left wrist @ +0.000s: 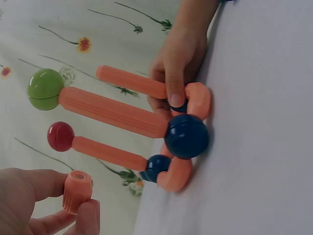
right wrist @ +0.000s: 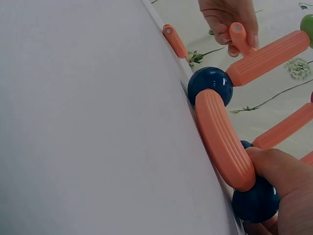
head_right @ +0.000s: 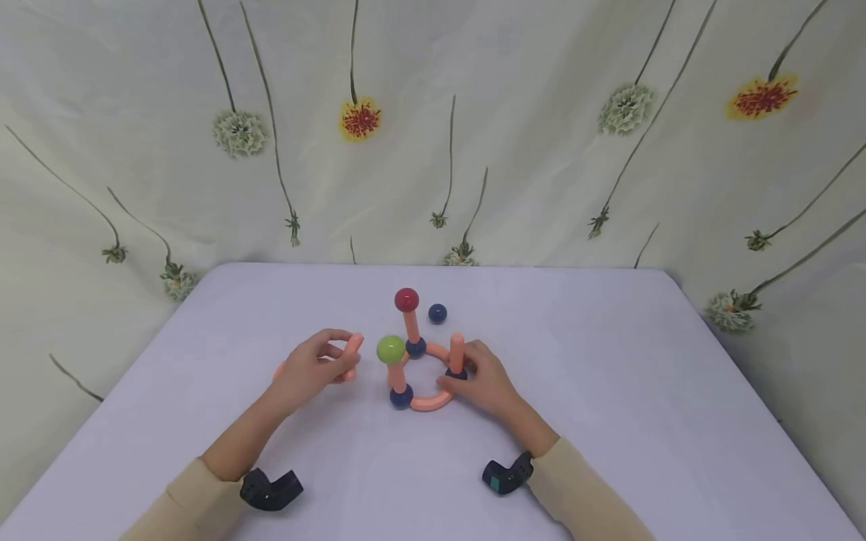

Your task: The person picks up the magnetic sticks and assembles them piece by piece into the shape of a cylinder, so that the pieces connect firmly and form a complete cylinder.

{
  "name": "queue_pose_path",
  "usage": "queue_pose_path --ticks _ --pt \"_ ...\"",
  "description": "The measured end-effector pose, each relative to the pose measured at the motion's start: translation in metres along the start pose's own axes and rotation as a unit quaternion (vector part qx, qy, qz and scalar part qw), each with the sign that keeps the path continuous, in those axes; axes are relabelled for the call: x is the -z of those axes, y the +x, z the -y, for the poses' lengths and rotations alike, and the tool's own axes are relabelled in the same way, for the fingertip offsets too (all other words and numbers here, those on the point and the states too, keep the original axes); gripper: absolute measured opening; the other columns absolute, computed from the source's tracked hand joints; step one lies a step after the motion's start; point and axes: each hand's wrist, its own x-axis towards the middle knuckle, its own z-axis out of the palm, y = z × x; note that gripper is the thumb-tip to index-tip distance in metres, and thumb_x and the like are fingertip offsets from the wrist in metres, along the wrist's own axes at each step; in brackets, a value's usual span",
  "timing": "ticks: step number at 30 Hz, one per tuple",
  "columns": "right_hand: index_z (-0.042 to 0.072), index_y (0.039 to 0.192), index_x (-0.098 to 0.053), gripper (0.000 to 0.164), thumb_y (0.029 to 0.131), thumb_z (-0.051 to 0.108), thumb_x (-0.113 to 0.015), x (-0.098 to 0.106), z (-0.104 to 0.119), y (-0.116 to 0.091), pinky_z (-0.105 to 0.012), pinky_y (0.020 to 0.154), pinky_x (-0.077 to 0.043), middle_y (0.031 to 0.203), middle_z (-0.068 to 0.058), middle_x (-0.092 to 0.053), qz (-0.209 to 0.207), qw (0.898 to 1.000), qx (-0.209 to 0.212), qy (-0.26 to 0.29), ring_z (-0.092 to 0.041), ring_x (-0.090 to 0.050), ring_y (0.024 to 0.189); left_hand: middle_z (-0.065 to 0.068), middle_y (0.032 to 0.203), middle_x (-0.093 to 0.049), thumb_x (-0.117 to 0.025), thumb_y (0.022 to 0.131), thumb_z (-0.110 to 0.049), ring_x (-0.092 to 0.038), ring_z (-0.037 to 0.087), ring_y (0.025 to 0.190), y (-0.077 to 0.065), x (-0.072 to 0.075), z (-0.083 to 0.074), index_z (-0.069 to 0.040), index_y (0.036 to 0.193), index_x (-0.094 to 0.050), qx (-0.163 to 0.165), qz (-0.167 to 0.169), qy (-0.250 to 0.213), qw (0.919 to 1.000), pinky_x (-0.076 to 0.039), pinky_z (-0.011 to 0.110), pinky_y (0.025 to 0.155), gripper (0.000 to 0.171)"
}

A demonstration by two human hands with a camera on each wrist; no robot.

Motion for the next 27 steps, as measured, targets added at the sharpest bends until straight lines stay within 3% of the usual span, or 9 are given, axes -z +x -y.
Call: queue_pose_path --ticks 6,11,18,27 --pt "0.010 0.106 -0.066 0.032 0.079 0.018 -0.081 0.001 0.000 0.000 -0.033 0.078 -0.046 0.100 -0.001 -0.056 0.008 1.000 -0.011 0.004 -0.019 -0.053 0.088 0.012 0.100 -0.061 -0.069 0.092 -0.023 -0.068 0.026 0.081 0.012 0.004 -0.024 -0.008 0.133 -0.055 -0.028 0.009 -0.004 0.9995 -0.055 0.041 0.080 0.046" --pt "0.009 0.106 -0.067 0.032 0.079 0.020 -0.081 0.001 0.001 0.001 -0.035 0.081 -0.046 0.102 -0.001 -0.057 0.005 1.000 -0.015 0.001 -0.019 -0.052 0.091 0.012 0.101 -0.061 -0.069 0.092 -0.026 -0.067 0.032 0.085 0.022 0.002 -0.035 -0.012 0.133 -0.056 -0.034 0.014 -0.008 0.9993 -0.054 0.043 0.081 0.045" --pt "0.010 0.106 -0.068 0.031 0.079 0.017 -0.081 0.004 0.000 0.001 -0.039 0.085 -0.046 0.103 -0.002 -0.059 0.002 1.000 -0.010 -0.001 -0.020 -0.054 0.097 0.010 0.093 -0.063 -0.067 0.092 -0.027 -0.065 0.035 0.085 0.034 -0.006 -0.043 -0.011 0.130 -0.060 -0.038 0.023 -0.015 0.9989 -0.054 0.030 0.072 0.041" --pt "0.009 0.108 -0.066 0.033 0.080 0.018 -0.081 0.001 -0.002 0.002 -0.037 0.083 -0.045 0.104 -0.003 -0.058 0.008 1.000 -0.002 0.005 -0.019 -0.054 0.095 0.009 0.090 -0.064 -0.066 0.092 -0.026 -0.065 0.035 0.081 0.035 -0.007 -0.048 -0.012 0.127 -0.063 -0.066 0.010 0.007 0.9978 -0.048 0.031 0.067 0.038"
